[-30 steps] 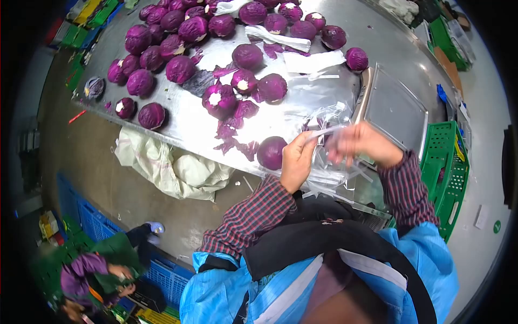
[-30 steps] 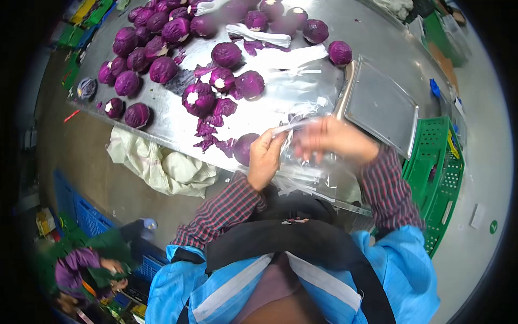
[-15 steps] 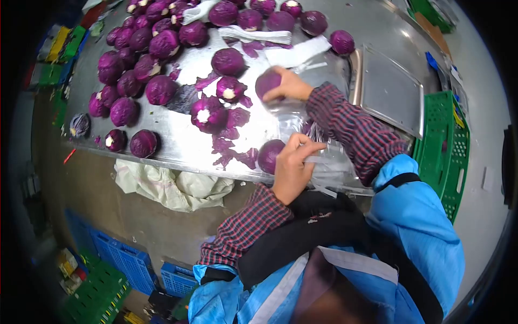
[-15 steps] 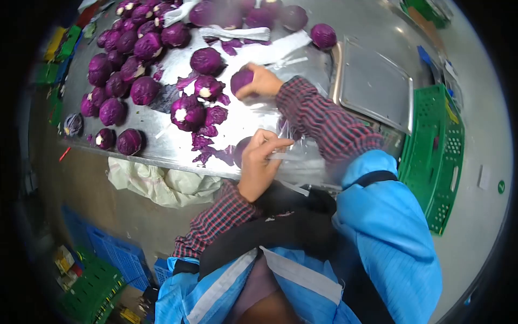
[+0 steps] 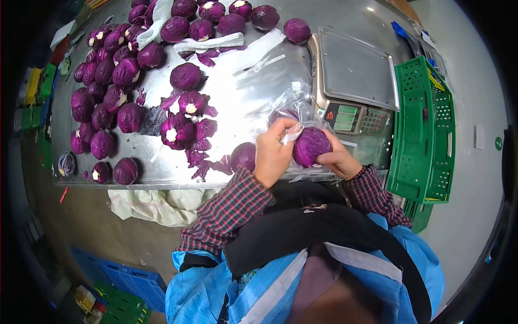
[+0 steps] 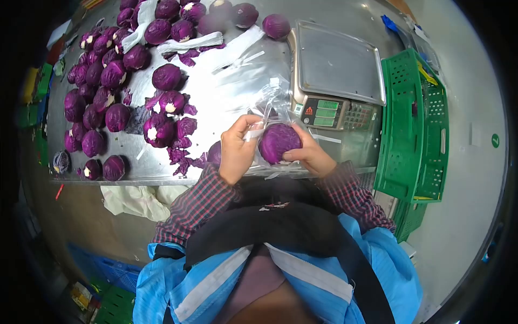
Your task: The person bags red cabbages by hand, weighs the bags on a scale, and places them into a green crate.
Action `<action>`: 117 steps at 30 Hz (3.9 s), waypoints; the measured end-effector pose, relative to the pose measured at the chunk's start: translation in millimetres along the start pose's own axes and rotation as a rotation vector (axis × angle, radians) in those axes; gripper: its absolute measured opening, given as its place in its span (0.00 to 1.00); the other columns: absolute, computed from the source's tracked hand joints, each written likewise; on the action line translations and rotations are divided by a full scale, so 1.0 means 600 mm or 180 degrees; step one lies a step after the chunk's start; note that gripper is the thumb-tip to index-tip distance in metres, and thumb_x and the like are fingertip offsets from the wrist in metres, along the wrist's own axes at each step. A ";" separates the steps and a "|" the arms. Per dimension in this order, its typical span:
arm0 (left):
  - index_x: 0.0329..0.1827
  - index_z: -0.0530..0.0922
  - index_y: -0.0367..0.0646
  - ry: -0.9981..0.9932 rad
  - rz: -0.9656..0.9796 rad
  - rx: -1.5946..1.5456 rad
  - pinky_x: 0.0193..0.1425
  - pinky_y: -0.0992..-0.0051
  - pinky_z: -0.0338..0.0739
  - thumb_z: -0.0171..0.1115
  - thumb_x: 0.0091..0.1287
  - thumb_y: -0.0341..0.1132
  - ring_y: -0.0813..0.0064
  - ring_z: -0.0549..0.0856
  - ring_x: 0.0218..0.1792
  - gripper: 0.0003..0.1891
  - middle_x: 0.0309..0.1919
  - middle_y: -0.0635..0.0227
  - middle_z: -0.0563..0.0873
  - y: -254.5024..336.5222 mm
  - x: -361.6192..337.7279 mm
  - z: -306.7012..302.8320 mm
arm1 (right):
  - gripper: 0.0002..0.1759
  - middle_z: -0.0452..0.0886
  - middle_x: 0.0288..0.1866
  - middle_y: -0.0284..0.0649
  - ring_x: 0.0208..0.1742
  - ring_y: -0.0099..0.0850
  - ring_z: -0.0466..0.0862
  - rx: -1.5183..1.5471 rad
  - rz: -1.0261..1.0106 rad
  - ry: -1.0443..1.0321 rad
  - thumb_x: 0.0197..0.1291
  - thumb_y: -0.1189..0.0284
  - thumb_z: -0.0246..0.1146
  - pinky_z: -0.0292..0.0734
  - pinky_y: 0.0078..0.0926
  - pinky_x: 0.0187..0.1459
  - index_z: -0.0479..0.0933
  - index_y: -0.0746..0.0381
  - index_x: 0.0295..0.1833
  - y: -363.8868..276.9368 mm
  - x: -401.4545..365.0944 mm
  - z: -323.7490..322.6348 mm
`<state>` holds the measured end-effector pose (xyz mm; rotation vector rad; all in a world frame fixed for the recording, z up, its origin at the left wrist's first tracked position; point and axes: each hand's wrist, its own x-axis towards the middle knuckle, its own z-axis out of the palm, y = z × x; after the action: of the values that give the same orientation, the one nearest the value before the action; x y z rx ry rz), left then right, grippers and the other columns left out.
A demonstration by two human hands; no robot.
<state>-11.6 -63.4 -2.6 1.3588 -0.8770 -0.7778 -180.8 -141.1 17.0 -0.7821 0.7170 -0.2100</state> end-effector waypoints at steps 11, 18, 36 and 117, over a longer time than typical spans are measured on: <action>0.41 0.74 0.41 -0.0683 0.0449 0.0169 0.29 0.61 0.73 0.57 0.64 0.27 0.45 0.82 0.29 0.04 0.26 0.50 0.80 0.052 -0.048 0.050 | 0.56 0.65 0.63 0.62 0.68 0.49 0.67 -0.3335 -0.0904 0.2108 0.45 0.55 0.74 0.63 0.41 0.67 0.52 0.78 0.68 0.009 0.162 0.033; 0.46 0.67 0.40 -0.0342 0.0030 -0.1001 0.24 0.77 0.74 0.53 0.71 0.28 0.80 0.77 0.19 0.06 0.25 0.67 0.76 0.029 -0.075 0.022 | 0.49 0.71 0.58 0.61 0.63 0.54 0.70 -0.4844 -0.2287 0.1047 0.40 0.56 0.75 0.66 0.42 0.65 0.63 0.74 0.62 -0.060 0.233 0.052; 0.31 0.76 0.37 -0.0963 -0.2973 -0.0411 0.23 0.79 0.76 0.29 0.61 0.79 0.78 0.78 0.15 0.47 0.19 0.66 0.81 0.003 0.068 -0.209 | 0.17 0.84 0.45 0.43 0.48 0.34 0.82 -0.3720 -0.1537 -0.0691 0.65 0.66 0.60 0.74 0.30 0.53 0.78 0.67 0.52 -0.073 0.131 0.091; 0.36 0.75 0.37 0.1256 -0.0148 0.0132 0.46 0.80 0.73 0.54 0.72 0.29 0.79 0.82 0.41 0.06 0.35 0.67 0.82 -0.011 -0.041 -0.119 | 0.15 0.83 0.29 0.40 0.29 0.23 0.82 -0.2035 -0.2112 0.0655 0.69 0.67 0.57 0.78 0.20 0.34 0.79 0.68 0.37 -0.147 0.104 -0.024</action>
<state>39.7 -8.1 -11.3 1.5080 -0.5542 -0.5024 -136.0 -238.0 40.6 -1.6218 0.7021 -0.6882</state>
